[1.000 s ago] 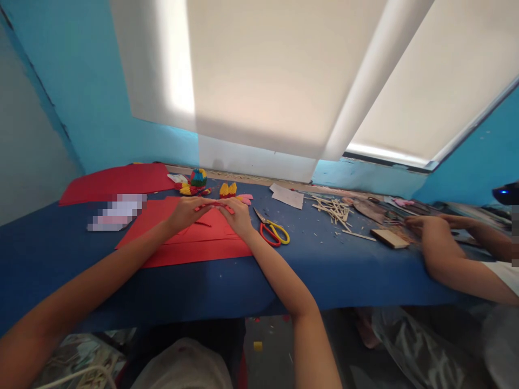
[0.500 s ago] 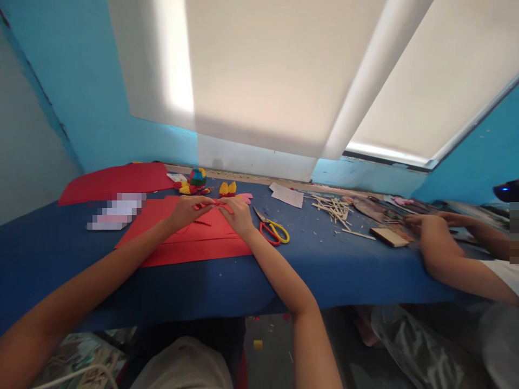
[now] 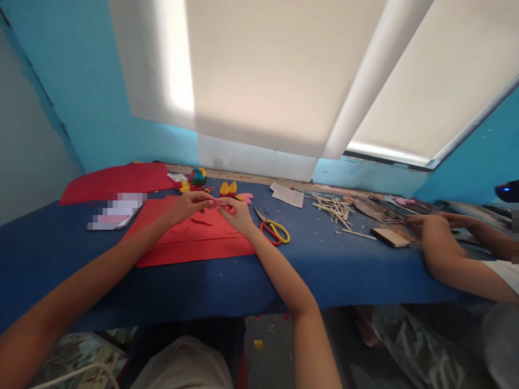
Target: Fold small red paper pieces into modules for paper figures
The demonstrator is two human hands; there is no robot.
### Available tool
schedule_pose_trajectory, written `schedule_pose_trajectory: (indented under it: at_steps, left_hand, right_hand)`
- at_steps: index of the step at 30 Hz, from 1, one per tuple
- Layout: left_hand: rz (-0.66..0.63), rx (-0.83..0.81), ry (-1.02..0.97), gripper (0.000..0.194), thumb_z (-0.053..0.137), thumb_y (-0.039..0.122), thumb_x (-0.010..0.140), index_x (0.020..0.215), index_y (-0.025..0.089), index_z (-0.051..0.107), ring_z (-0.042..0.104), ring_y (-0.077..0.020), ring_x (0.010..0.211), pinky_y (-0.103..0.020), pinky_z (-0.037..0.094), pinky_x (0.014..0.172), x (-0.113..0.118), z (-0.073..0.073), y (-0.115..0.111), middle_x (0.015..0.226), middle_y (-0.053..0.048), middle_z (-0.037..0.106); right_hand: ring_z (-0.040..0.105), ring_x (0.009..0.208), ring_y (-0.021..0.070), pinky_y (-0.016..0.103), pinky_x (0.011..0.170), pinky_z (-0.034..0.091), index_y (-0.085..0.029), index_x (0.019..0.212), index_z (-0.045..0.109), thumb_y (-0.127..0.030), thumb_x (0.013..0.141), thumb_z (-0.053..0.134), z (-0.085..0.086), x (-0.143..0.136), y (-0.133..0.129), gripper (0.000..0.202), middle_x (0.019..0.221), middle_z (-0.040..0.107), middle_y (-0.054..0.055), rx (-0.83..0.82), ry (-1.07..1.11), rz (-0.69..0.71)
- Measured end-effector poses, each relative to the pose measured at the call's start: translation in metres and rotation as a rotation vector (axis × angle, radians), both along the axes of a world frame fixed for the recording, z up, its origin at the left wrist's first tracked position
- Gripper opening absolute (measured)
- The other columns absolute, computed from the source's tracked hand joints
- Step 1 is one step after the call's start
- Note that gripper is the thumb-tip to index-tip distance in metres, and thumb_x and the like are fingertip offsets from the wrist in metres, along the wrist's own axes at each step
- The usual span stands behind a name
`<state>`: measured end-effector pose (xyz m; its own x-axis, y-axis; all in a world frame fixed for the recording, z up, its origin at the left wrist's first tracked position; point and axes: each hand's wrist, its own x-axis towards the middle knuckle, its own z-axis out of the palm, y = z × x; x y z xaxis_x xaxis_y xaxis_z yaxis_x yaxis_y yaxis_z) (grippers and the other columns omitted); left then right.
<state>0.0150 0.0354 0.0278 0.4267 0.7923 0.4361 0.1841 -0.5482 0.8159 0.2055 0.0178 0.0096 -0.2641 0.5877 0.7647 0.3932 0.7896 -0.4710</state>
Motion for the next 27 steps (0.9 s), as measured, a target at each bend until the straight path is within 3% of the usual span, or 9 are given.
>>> schedule_pose_trajectory:
  at_steps: [6,11,15,20,27]
  left_hand:
    - [-0.098,-0.084,0.104,0.033,0.056,0.044,0.082,0.085,0.013,0.068,0.063,-0.0132,0.069,-0.018,0.052,0.054,-0.002,-0.004,0.002,0.077,-0.005,0.066]
    - [-0.143,-0.184,0.135,0.035,0.057,0.046,0.082,0.084,0.013,0.068,0.065,-0.0143,0.068,-0.019,0.052,0.053,-0.002,-0.002,-0.002,0.080,-0.007,0.068]
    - [-0.152,-0.248,0.130,0.034,0.060,0.046,0.079,0.082,0.013,0.068,0.066,-0.0149,0.067,-0.019,0.051,0.053,-0.001,0.000,-0.006,0.079,-0.007,0.069]
    - [-0.110,-0.142,0.118,0.031,0.062,0.043,0.078,0.081,0.013,0.069,0.063,-0.0135,0.064,-0.018,0.050,0.052,0.000,0.002,-0.009,0.072,-0.006,0.067]
    - [-0.017,-0.021,0.088,0.027,0.062,0.039,0.077,0.080,0.013,0.068,0.059,-0.0114,0.061,-0.018,0.049,0.051,0.004,-0.005,-0.005,0.068,-0.003,0.065]
  right_hand:
    - [0.064,0.072,0.0143,0.025,0.067,0.049,-0.017,0.085,0.067,-0.016,0.073,0.053,-0.004,0.000,0.006,0.018,0.081,0.071,0.003,-0.084,0.018,-0.002]
    - [0.056,0.061,0.0113,0.023,0.058,0.043,-0.017,0.074,0.065,-0.022,0.075,0.054,-0.003,-0.001,0.006,0.012,0.069,0.066,0.001,-0.164,0.016,-0.006]
    - [0.055,0.062,0.0112,0.023,0.059,0.042,-0.017,0.072,0.062,-0.026,0.078,0.055,-0.001,-0.002,0.002,0.013,0.069,0.065,0.002,-0.112,-0.020,0.002]
    - [0.059,0.066,0.0125,0.024,0.062,0.044,-0.017,0.075,0.065,-0.027,0.081,0.057,-0.001,-0.001,0.000,0.014,0.075,0.069,0.004,-0.049,-0.012,0.006]
    - [0.063,0.066,0.0147,0.025,0.061,0.048,-0.020,0.078,0.072,-0.031,0.080,0.063,-0.010,0.000,0.007,0.015,0.076,0.073,0.003,-0.151,0.065,-0.035]
